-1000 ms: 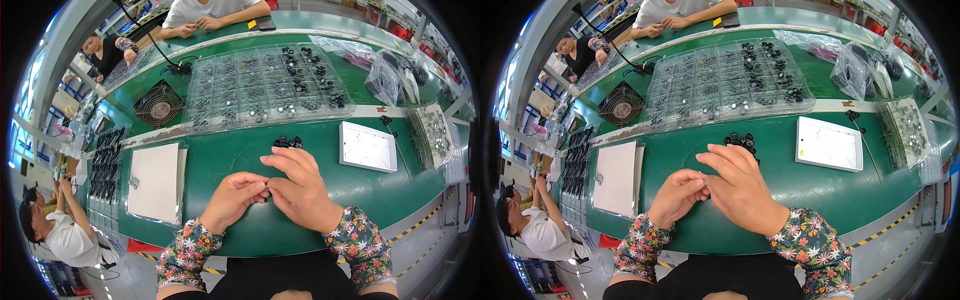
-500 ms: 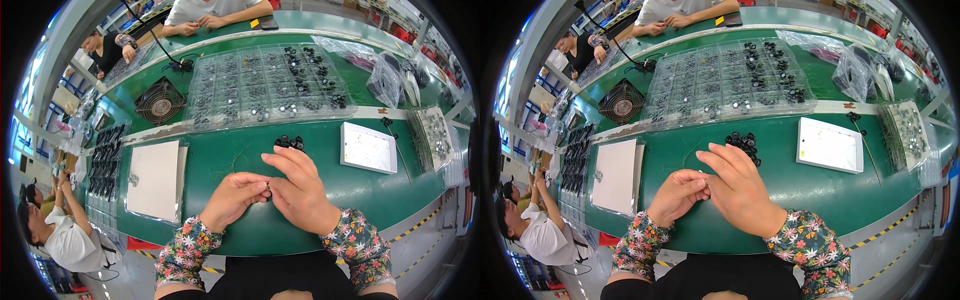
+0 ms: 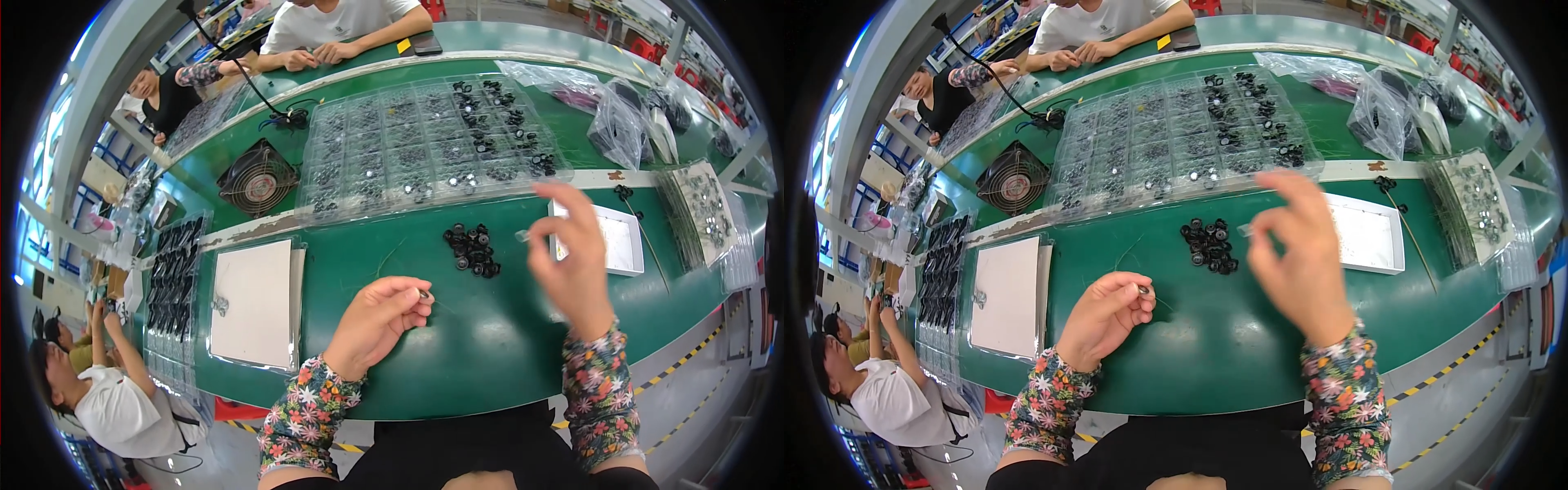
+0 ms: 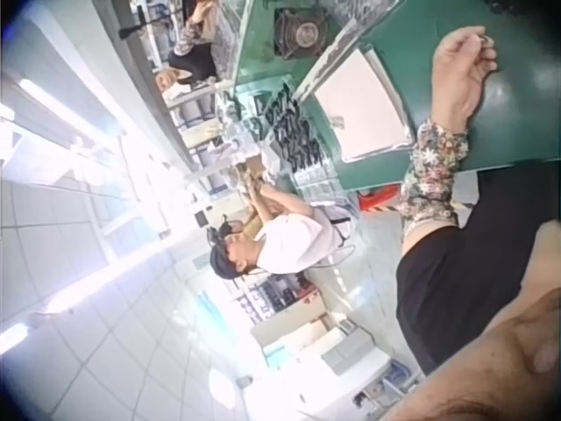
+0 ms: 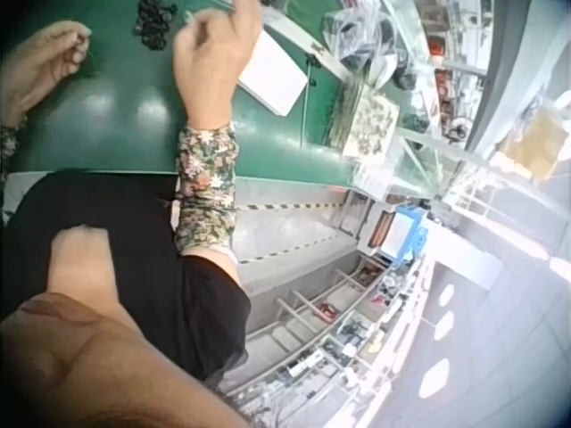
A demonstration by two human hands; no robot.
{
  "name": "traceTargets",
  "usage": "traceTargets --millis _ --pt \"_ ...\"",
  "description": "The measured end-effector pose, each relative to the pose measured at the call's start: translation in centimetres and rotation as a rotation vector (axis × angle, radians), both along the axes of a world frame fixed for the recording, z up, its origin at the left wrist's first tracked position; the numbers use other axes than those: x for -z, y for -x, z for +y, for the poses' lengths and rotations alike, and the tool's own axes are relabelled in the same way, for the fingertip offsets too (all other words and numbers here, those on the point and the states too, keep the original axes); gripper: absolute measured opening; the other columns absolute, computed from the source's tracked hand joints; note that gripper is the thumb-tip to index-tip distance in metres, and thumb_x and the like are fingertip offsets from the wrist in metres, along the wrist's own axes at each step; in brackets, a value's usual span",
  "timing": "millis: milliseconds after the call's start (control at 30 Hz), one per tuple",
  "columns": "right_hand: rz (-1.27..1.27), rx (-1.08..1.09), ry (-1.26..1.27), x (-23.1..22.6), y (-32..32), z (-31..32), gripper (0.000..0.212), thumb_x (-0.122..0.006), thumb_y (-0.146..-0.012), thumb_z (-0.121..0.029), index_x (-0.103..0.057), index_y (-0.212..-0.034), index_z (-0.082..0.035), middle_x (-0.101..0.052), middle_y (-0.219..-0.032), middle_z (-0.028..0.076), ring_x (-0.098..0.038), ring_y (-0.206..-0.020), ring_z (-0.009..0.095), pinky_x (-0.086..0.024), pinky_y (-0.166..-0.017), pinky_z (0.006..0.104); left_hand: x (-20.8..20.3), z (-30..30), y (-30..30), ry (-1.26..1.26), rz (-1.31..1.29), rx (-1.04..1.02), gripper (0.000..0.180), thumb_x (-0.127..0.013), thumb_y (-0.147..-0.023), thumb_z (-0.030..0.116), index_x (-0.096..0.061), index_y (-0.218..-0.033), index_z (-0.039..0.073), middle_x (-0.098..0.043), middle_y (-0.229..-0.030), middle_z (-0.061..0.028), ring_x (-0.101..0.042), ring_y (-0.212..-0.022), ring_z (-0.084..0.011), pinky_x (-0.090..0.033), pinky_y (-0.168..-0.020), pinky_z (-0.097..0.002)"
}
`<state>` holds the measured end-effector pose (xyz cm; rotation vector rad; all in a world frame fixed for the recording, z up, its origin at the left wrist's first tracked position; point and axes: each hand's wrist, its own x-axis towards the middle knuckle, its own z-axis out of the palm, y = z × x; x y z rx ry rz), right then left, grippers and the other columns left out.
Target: The person assembles small black plastic components by hand, inserting white internal pieces into them at a factory workbench.
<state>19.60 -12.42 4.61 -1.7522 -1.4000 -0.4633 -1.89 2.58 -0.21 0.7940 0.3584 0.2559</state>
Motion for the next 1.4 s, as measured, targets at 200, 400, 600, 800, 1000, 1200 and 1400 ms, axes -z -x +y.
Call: traceTargets --millis 200,400,600,800,1000,1200,1400 --pt "-0.019 0.450 0.452 3.2 -6.6 -6.1 0.010 -0.064 -0.073 -0.005 -0.057 -0.075 0.001 -0.061 -0.094 0.016 -0.058 -0.085 0.034 -0.046 -0.075 0.0426 -0.6 -0.5 -0.5 -0.040 0.114 -0.025 0.017 -0.055 -0.094 0.013 -0.063 -0.102 0.001 -0.066 -0.090 -0.0084 -0.063 -0.076 -0.0151 -0.051 -0.067 -0.0274" --pt "-0.140 0.444 0.231 0.7 -4.6 -4.6 0.009 -0.055 -0.077 0.004 -0.055 -0.086 0.001 -0.059 -0.097 0.016 -0.057 -0.085 0.035 -0.046 -0.072 0.0427 -1.0 -0.8 -0.7 -0.121 0.176 -0.044 0.019 -0.056 -0.094 0.014 -0.064 -0.101 -0.001 -0.068 -0.091 -0.0102 -0.065 -0.076 -0.0152 -0.051 -0.064 -0.0257" --pt "0.255 -0.228 0.163 -0.7 4.5 1.0 0.017 -0.069 -0.078 -0.012 -0.061 -0.090 -0.004 -0.065 -0.086 0.011 -0.062 -0.083 0.031 -0.049 -0.075 0.0382 -1.2 -0.7 -0.1 -0.243 0.218 -0.051 0.020 -0.059 -0.092 0.013 -0.065 -0.102 -0.003 -0.068 -0.092 -0.0103 -0.064 -0.078 -0.0142 -0.052 -0.066 -0.0253" --pt "0.263 -0.280 0.211 1.1 7.2 1.9 0.024 -0.071 -0.075 -0.012 -0.054 -0.090 -0.007 -0.062 -0.073 0.007 -0.059 -0.069 0.028 -0.045 -0.066 0.0381 -1.4 -1.1 -0.3 -0.266 0.154 -0.061 0.020 -0.061 -0.091 0.012 -0.066 -0.102 -0.004 -0.069 -0.091 -0.0109 -0.065 -0.078 -0.0151 -0.052 -0.068 -0.0258" --pt "0.239 -0.297 0.157 1.9 7.2 2.1 0.016 -0.069 -0.075 -0.007 -0.056 -0.086 -0.007 -0.060 -0.067 0.006 -0.058 -0.063 0.026 -0.044 -0.063 0.0367 -0.9 -1.0 0.0 -0.219 0.126 -0.064 0.018 -0.060 -0.091 0.012 -0.066 -0.101 -0.003 -0.069 -0.090 -0.0117 -0.066 -0.079 -0.0160 -0.052 -0.066 -0.0252" --pt "0.236 -0.326 0.114 1.8 7.0 1.9 0.011 -0.069 -0.075 -0.006 -0.059 -0.079 -0.007 -0.059 -0.065 0.005 -0.057 -0.061 0.025 -0.044 -0.061 0.0363 -0.8 -0.6 -0.1 -0.218 0.051 0.002 0.018 -0.059 -0.091 0.009 -0.064 -0.105 -0.001 -0.067 -0.090 -0.0086 -0.064 -0.078 -0.0140 -0.049 -0.064 -0.0232" --pt "0.172 -0.304 0.052 1.5 7.1 1.8 0.010 -0.070 -0.074 -0.006 -0.063 -0.081 -0.008 -0.061 -0.068 0.005 -0.059 -0.061 0.024 -0.045 -0.061 0.0351 -1.5 -1.0 -0.1 -0.249 0.041 0.038 0.022 -0.055 -0.094 0.009 -0.063 -0.113 0.000 -0.063 -0.088 -0.0059 -0.057 -0.074 -0.0106 -0.047 -0.064 -0.0224"
